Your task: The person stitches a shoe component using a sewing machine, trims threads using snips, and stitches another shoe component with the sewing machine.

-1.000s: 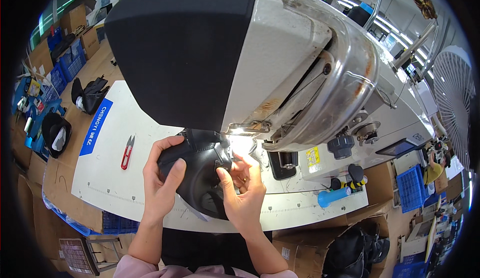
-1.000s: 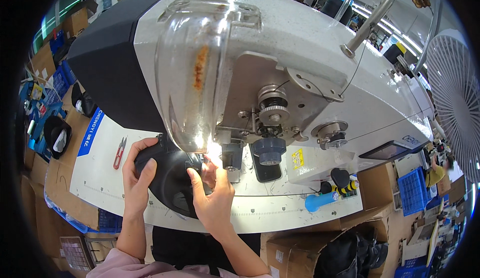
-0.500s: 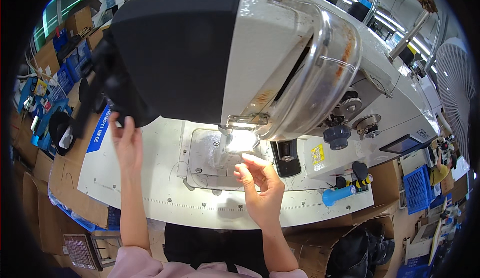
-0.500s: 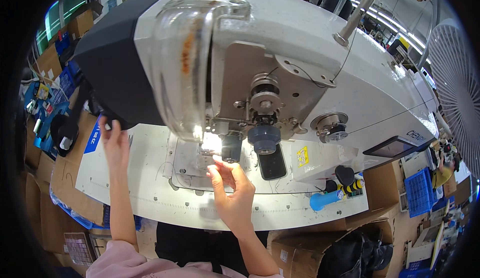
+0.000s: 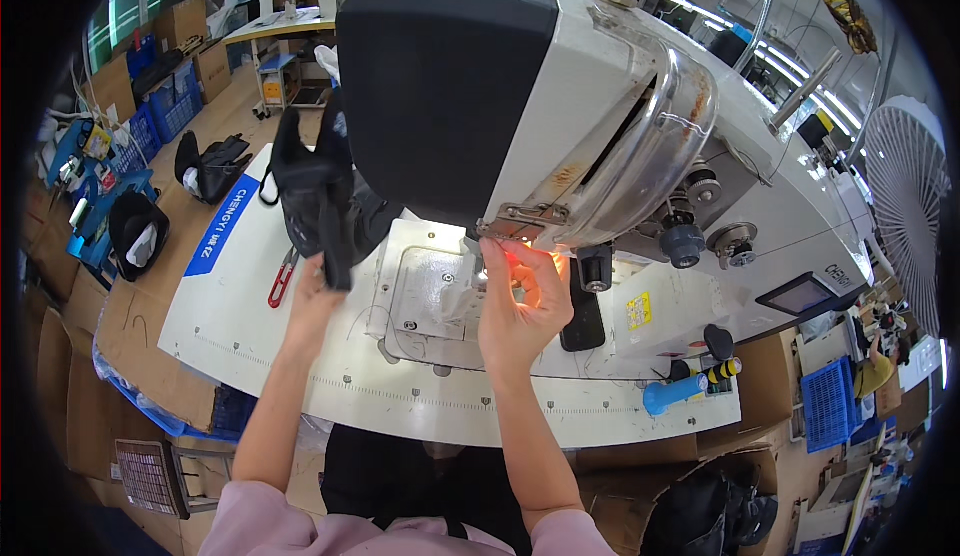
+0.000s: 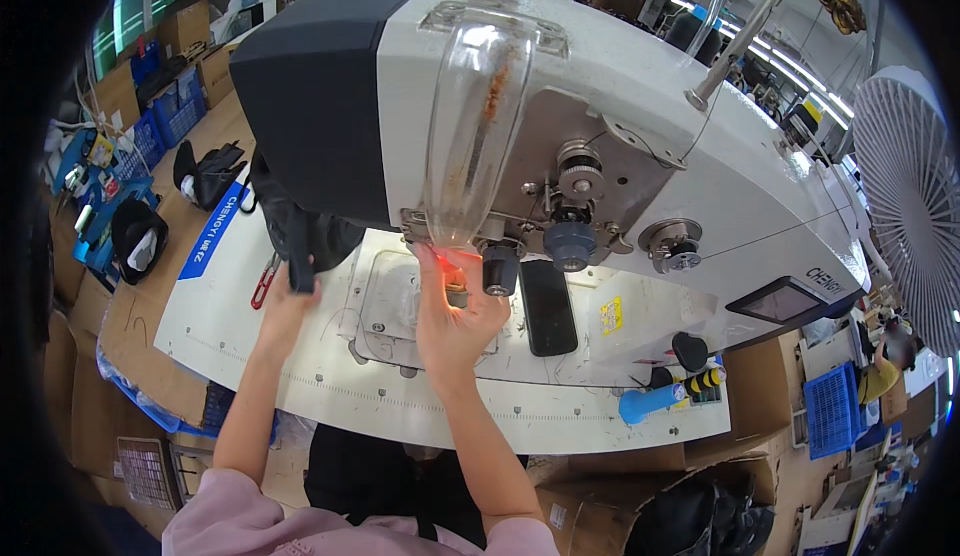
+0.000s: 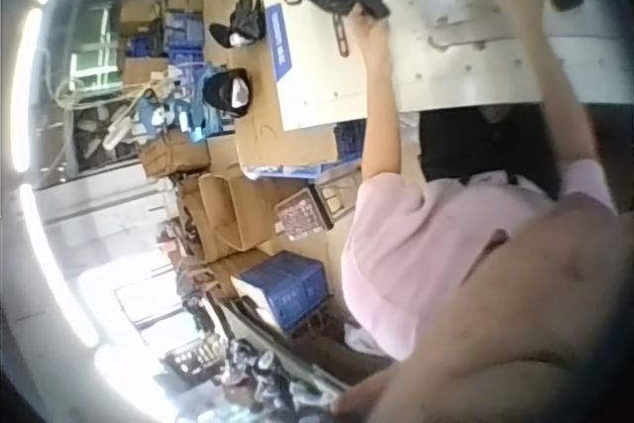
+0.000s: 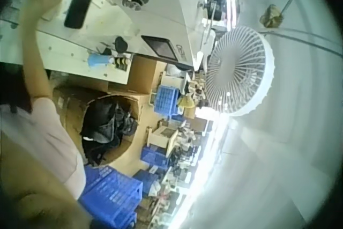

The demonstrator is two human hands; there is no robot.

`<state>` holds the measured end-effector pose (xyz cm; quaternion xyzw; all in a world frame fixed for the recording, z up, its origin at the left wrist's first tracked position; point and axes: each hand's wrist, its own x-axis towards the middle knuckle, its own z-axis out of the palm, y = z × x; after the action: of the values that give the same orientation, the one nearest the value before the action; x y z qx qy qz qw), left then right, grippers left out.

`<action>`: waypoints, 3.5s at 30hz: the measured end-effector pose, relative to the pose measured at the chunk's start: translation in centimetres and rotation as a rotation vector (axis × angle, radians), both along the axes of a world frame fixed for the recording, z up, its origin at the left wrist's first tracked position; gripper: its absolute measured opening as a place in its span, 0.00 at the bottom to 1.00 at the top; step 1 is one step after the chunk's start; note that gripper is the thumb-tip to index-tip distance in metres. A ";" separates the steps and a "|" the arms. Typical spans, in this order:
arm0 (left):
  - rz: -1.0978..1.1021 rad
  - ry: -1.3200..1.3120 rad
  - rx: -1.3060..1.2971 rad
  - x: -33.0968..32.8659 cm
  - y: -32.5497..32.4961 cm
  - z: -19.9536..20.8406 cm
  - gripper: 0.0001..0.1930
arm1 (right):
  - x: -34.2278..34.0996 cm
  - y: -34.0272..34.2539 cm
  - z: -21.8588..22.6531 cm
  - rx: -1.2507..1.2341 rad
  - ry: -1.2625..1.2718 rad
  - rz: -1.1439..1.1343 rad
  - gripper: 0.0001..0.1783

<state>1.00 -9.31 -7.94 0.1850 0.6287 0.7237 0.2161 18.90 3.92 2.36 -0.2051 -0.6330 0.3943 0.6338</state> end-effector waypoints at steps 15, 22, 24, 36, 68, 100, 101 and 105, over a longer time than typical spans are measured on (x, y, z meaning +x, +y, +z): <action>0.006 1.091 0.013 9.2 7.8 9.2 0.30 | 7.4 3.3 0.0 0.407 -0.507 0.147 0.05; 0.000 1.285 0.098 6.2 9.3 9.1 0.23 | 19.7 -1.4 -7.5 -0.058 -0.891 0.103 0.02; -0.110 1.158 0.071 5.3 7.5 9.6 0.21 | 23.7 -3.7 -9.8 -0.251 -0.885 0.079 0.02; 0.175 1.109 -0.511 0.9 -7.8 -0.3 0.04 | 25.3 -3.2 -8.8 -0.487 -0.765 -0.285 0.07; -0.674 0.394 0.109 10.8 0.5 7.1 0.15 | 7.2 -0.5 -2.8 0.050 -0.199 0.842 0.15; 0.341 1.479 0.157 8.5 6.6 10.3 0.15 | 10.0 2.6 -1.8 -0.179 0.045 0.463 0.09; 0.340 1.480 0.154 8.4 6.7 10.2 0.15 | 9.9 2.7 -1.8 -0.182 0.043 0.465 0.09; 0.323 1.492 0.160 8.4 6.7 10.5 0.21 | 9.7 2.8 -2.0 -0.206 0.036 0.474 0.08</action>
<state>9.40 -2.64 2.60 0.5453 0.5729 0.4730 -0.3882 28.57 6.67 0.41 -0.1076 -0.6084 0.5978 0.5107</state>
